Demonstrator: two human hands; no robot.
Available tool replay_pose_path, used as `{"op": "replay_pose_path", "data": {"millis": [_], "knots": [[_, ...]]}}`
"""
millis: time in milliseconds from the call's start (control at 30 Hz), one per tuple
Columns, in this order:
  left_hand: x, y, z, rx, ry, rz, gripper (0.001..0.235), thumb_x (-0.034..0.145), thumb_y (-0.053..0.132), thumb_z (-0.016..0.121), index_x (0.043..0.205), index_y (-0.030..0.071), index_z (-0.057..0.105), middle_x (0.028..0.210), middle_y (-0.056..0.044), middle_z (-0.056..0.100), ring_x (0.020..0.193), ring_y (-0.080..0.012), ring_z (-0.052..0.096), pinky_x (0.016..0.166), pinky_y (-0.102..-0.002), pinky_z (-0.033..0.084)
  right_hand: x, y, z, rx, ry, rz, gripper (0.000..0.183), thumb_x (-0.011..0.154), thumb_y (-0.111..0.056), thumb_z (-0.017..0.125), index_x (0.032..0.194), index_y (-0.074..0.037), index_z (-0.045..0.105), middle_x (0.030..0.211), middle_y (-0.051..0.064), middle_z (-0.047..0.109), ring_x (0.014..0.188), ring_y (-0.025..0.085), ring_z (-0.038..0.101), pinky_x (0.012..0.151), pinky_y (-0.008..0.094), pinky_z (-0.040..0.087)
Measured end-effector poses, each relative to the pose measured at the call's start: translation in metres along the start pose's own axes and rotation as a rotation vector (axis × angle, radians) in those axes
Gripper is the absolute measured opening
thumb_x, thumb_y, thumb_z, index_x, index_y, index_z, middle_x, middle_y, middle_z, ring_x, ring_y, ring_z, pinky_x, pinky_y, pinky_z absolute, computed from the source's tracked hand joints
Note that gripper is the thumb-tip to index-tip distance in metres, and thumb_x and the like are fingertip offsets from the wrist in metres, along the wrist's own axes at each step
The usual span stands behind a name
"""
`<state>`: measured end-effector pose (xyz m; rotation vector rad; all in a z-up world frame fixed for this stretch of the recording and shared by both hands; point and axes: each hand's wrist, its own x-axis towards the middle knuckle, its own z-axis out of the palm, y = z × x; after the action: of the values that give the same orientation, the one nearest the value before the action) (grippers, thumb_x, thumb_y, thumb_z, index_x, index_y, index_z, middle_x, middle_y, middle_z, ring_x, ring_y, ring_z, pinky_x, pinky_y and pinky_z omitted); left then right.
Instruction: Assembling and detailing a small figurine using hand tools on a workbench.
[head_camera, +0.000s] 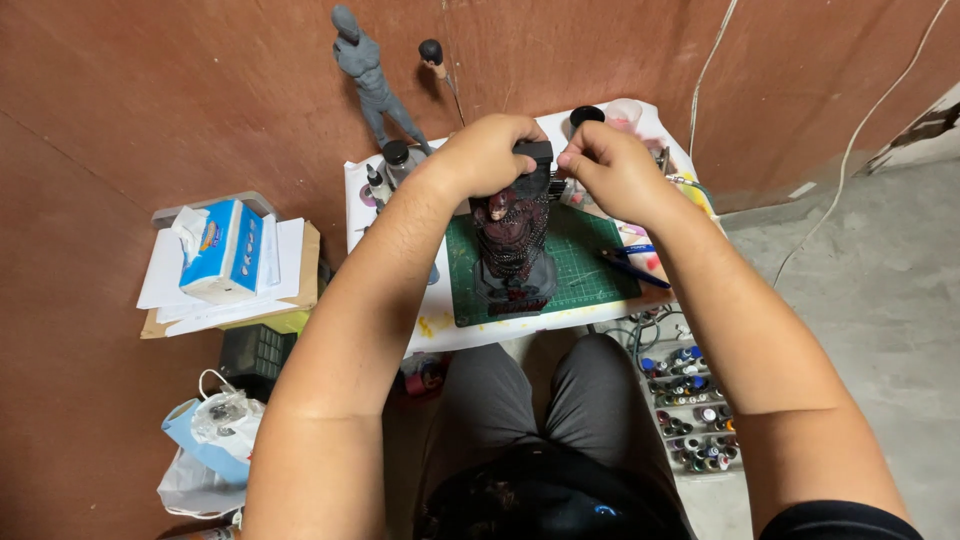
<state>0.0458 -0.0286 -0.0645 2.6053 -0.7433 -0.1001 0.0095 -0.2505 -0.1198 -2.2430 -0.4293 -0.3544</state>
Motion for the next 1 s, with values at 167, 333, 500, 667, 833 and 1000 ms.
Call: {"op": "replay_pose_path", "data": {"millis": [167,333,500,667,833,1000], "knots": [[-0.004,0.004,-0.003,-0.006,-0.005,-0.02,0.037,0.095,0.03,0.067,0.132,0.027,0.066,0.132,-0.002,0.068,0.129,-0.0296,0.06,0.108,-0.055,0.039,-0.013,-0.01,0.013,0.807,-0.042,0.193,0.009,0.104,-0.009,0.06,0.097,-0.006,0.056,0.073,-0.001,0.053,0.063,0.008,0.057,0.056,0.02,0.049],[-0.014,0.014,-0.011,-0.025,-0.021,-0.019,0.039,0.096,0.025,0.065,0.134,0.022,0.065,0.135,-0.008,0.067,0.132,-0.0332,0.058,0.111,-0.057,0.036,-0.022,-0.002,0.003,0.652,0.021,0.149,0.004,0.101,-0.008,0.065,0.1,-0.005,0.063,0.061,-0.007,0.042,0.049,0.001,0.043,0.044,0.016,0.031],[-0.014,0.014,-0.01,-0.035,-0.012,-0.017,0.04,0.096,0.025,0.066,0.136,0.021,0.064,0.136,-0.01,0.067,0.133,-0.0333,0.058,0.112,-0.059,0.034,-0.029,0.018,-0.002,0.06,0.027,-0.098,0.011,0.088,-0.015,0.083,0.098,-0.012,0.08,0.065,0.008,0.055,0.073,0.024,0.059,0.073,0.036,0.048],[-0.013,0.012,-0.008,-0.025,-0.009,-0.006,0.04,0.096,0.025,0.066,0.136,0.022,0.064,0.135,-0.009,0.067,0.132,-0.0329,0.058,0.111,-0.057,0.037,-0.036,0.005,-0.005,0.006,-0.001,-0.128,0.007,0.098,-0.015,0.073,0.098,-0.011,0.078,0.075,0.016,0.068,0.082,0.035,0.068,0.08,0.042,0.052],[-0.026,0.02,-0.016,-0.037,0.007,0.048,0.04,0.096,0.02,0.063,0.137,0.023,0.062,0.131,-0.011,0.068,0.131,-0.0356,0.058,0.11,-0.056,0.041,-0.038,0.045,0.037,0.111,0.055,0.074,0.008,0.097,-0.018,0.072,0.101,-0.016,0.079,0.07,0.009,0.07,0.076,0.021,0.067,0.077,0.035,0.052],[-0.028,0.027,-0.018,-0.042,0.037,0.084,0.042,0.1,0.016,0.059,0.141,0.019,0.06,0.136,-0.015,0.065,0.132,-0.0378,0.057,0.111,-0.054,0.041,-0.034,0.073,0.078,0.349,0.15,0.258,0.007,0.097,-0.025,0.071,0.095,-0.024,0.078,0.064,-0.004,0.068,0.068,0.007,0.064,0.068,0.023,0.05]]}}
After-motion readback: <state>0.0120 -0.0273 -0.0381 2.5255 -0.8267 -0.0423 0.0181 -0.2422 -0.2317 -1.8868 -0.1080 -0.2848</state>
